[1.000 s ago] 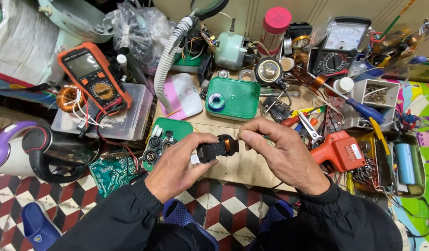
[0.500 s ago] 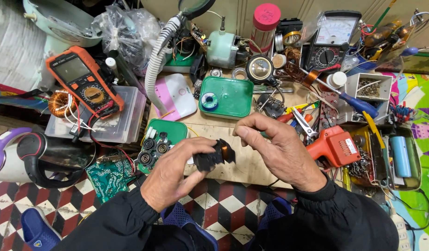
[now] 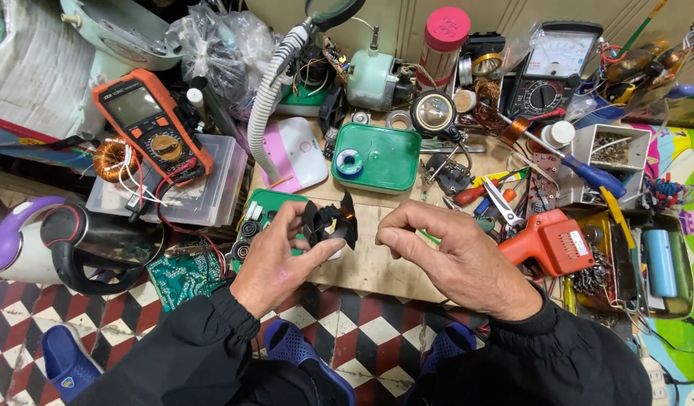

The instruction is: Inspecting and managing thin wires on a small electronic component, likely a motor coil, at a repair station.

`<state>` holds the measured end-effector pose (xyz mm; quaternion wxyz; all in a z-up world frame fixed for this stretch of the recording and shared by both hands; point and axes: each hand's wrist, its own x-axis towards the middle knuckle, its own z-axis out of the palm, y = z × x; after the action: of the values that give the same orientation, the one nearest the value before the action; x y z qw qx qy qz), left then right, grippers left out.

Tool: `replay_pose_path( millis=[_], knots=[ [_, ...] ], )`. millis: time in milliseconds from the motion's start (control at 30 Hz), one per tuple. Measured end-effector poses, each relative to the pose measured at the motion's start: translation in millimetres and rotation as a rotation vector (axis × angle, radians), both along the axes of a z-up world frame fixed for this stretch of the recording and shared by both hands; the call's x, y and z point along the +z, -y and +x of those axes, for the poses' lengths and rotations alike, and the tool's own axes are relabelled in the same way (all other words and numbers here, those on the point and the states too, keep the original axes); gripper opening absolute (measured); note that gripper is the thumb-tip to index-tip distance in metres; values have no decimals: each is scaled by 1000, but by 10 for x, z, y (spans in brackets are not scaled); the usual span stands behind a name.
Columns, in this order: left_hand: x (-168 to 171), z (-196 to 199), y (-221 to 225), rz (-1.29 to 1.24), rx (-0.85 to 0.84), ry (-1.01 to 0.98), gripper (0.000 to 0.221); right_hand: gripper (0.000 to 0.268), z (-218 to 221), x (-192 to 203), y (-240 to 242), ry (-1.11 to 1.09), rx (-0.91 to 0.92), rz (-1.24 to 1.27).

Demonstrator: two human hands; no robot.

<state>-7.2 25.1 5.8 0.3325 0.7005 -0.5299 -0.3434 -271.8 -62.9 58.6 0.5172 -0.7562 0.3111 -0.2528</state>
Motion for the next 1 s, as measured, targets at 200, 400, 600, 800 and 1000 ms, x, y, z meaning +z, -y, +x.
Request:
replay_pose_path(
  millis=[200,400,600,800,1000],
  knots=[
    [-79,63,51,58,25,-415,51,17,10,-2,-10,42,-22,26],
    [14,24,-27,83,-170,-209,60,14,89,-14,24,70,-48,-71],
    [185,-26,-76,106,-275,-156,51,13,129,-100,73,40,-152,-116],
    [284,-40,-123,-25,-377,-90,44,13,168,-169,114,16,-213,-117],
    [432,-117,-192,-82,-438,-87,39,11,194,-250,120,16,-197,-167]
  ],
)
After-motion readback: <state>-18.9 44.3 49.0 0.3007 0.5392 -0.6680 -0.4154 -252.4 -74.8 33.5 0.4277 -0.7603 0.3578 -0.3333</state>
